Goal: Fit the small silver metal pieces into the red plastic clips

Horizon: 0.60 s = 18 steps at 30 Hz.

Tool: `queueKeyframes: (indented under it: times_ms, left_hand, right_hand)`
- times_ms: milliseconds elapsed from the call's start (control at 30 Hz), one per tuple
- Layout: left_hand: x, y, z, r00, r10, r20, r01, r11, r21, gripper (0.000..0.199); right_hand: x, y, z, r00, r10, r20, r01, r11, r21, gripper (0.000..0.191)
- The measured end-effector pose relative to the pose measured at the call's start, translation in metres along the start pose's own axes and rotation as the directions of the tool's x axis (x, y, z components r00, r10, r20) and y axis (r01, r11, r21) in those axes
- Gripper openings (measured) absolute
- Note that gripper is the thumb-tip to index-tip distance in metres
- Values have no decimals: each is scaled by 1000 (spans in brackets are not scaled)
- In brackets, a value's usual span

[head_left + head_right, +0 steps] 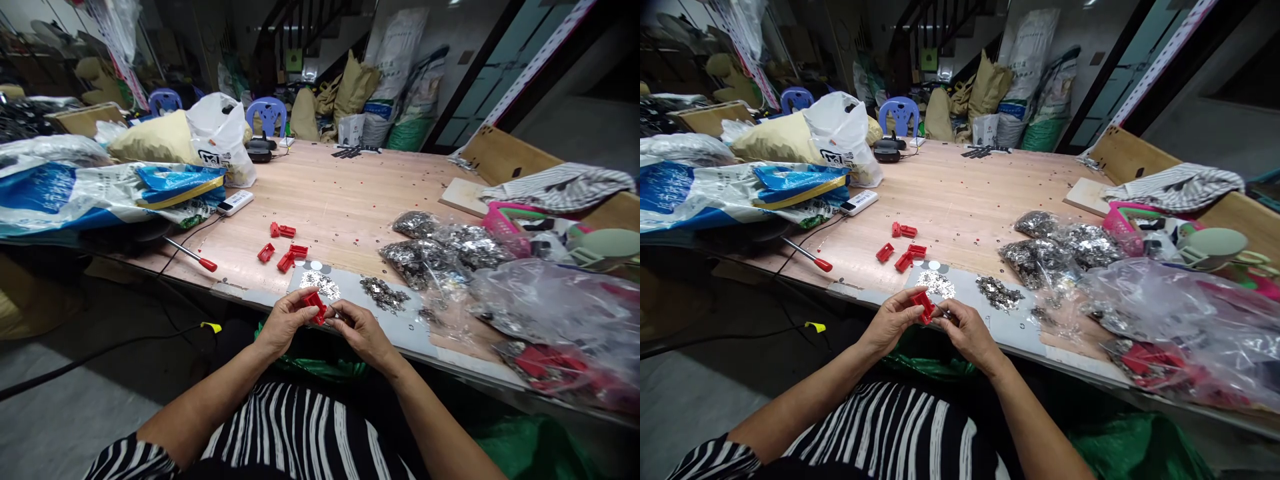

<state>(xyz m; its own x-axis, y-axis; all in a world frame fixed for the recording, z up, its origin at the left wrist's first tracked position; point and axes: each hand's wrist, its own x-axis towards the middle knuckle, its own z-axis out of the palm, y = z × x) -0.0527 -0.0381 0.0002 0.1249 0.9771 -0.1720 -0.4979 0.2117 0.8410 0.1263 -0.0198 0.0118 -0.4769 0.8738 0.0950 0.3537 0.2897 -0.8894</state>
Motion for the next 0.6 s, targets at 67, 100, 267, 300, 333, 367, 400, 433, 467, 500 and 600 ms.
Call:
queueKeyframes:
  times_ms: [67, 100, 267, 300, 333, 367, 400, 433, 467, 500, 600]
  left_hand:
    - [0, -1, -1, 1000, 8, 14, -9, 1000, 16, 47]
    - [0, -1, -1, 1000, 6, 23, -7, 1000, 15, 47]
    - [-2, 0, 0, 998, -43, 49, 46, 998, -53, 46]
    - [-2, 0, 1, 997, -51, 56, 55, 996, -63, 46]
    - [-2, 0, 1, 996, -56, 63, 60, 996, -68, 46]
    - [-2, 0, 1, 996, -58, 65, 62, 996, -65, 45]
    - [-2, -1, 1, 996, -58, 63, 62, 996, -57, 45]
    - [-2, -2, 1, 997, -55, 59, 58, 997, -46, 45]
    - [-1, -2, 1, 997, -50, 53, 52, 998, -34, 45]
    - [-1, -3, 0, 998, -43, 49, 44, 999, -22, 45]
    - [0, -6, -2, 999, -22, 49, 21, 1000, 19, 46]
  right_hand:
    - [-1, 0, 1, 999, -41, -15, 41, 999, -19, 10]
    - [-2, -1, 0, 999, -48, -17, 47, 999, -18, 11]
    - [-3, 0, -3, 1000, 6, 21, -7, 998, 58, 16]
    - [-3, 1, -3, 1000, 3, 29, -5, 997, 77, 16]
    - [-3, 1, -4, 999, -2, 34, -1, 996, 91, 15]
    - [-3, 2, -4, 999, -7, 36, 4, 995, 96, 15]
    - [-4, 3, -4, 999, -9, 34, 6, 996, 93, 15]
    - [-4, 4, -3, 1000, -3, 31, 0, 996, 84, 15]
    - [-5, 5, -2, 1000, 9, 27, -11, 997, 74, 15]
    - [-6, 6, -2, 999, 23, 24, -24, 998, 66, 15]
    - [-7, 8, -1, 999, 42, 9, -42, 997, 60, 15]
